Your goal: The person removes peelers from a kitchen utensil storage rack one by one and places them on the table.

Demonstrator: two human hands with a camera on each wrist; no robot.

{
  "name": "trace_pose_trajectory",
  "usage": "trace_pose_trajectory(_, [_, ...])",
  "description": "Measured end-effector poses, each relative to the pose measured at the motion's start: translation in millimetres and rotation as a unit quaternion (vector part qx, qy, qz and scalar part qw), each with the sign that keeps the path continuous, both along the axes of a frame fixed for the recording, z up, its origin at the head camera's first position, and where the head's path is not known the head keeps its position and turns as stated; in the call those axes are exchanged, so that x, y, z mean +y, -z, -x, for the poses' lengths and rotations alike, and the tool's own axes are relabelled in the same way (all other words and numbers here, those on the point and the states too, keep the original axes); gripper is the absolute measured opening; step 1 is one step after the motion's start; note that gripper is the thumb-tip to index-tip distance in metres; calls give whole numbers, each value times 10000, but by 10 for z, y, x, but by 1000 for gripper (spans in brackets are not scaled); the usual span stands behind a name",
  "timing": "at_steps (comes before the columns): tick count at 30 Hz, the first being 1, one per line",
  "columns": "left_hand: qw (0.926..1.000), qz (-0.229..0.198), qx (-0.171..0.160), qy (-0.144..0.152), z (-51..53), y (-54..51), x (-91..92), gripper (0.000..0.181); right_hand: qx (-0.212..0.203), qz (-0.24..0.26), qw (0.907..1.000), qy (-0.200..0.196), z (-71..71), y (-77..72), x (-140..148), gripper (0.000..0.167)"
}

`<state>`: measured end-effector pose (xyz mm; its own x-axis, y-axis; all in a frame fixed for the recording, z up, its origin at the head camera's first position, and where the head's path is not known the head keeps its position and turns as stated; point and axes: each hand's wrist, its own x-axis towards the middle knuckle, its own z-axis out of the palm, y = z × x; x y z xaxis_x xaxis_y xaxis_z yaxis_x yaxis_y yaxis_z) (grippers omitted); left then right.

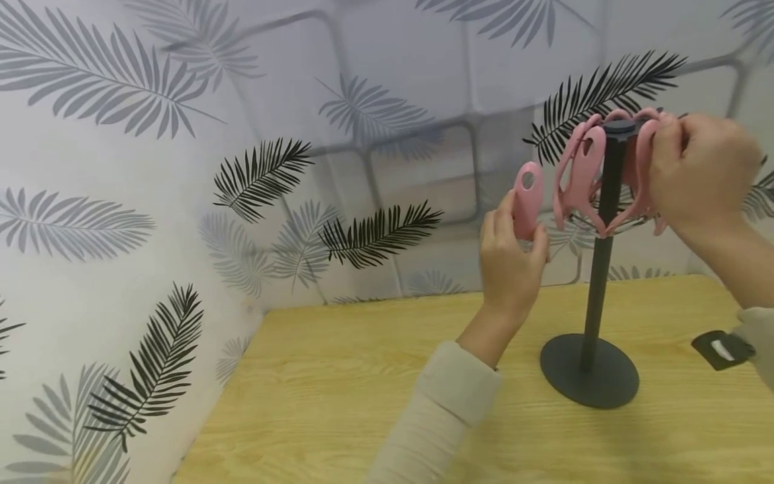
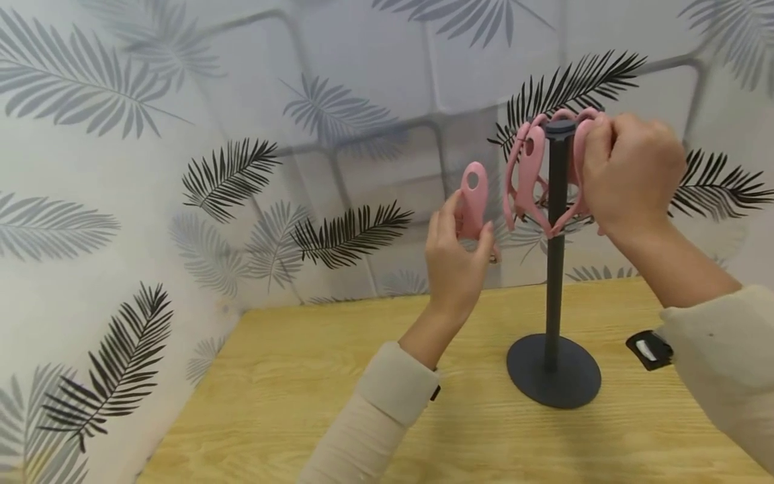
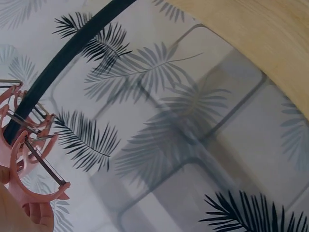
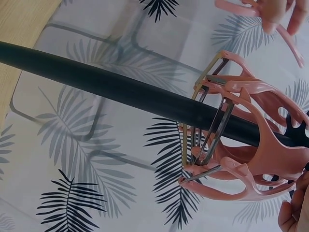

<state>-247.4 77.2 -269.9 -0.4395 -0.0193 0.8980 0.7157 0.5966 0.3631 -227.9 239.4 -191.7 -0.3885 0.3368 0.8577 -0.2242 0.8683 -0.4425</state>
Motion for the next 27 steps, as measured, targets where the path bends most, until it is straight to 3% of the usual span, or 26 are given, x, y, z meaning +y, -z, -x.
trace_pose_trajectory(8, [9990,101,-379,-201,108,185,-176,46,-224,-40,9997,40,-30,-7,4,50])
trace_pose_trajectory(18, [9939,-5,-940,-573,277,486,-535,46,-153,-53,9999,39,1,-14,2,49])
trace_pose_trajectory(27, [9866,-16,-1348,-919,387,797,-855,46,-723,535,9959,-37,-10,-42,39,45])
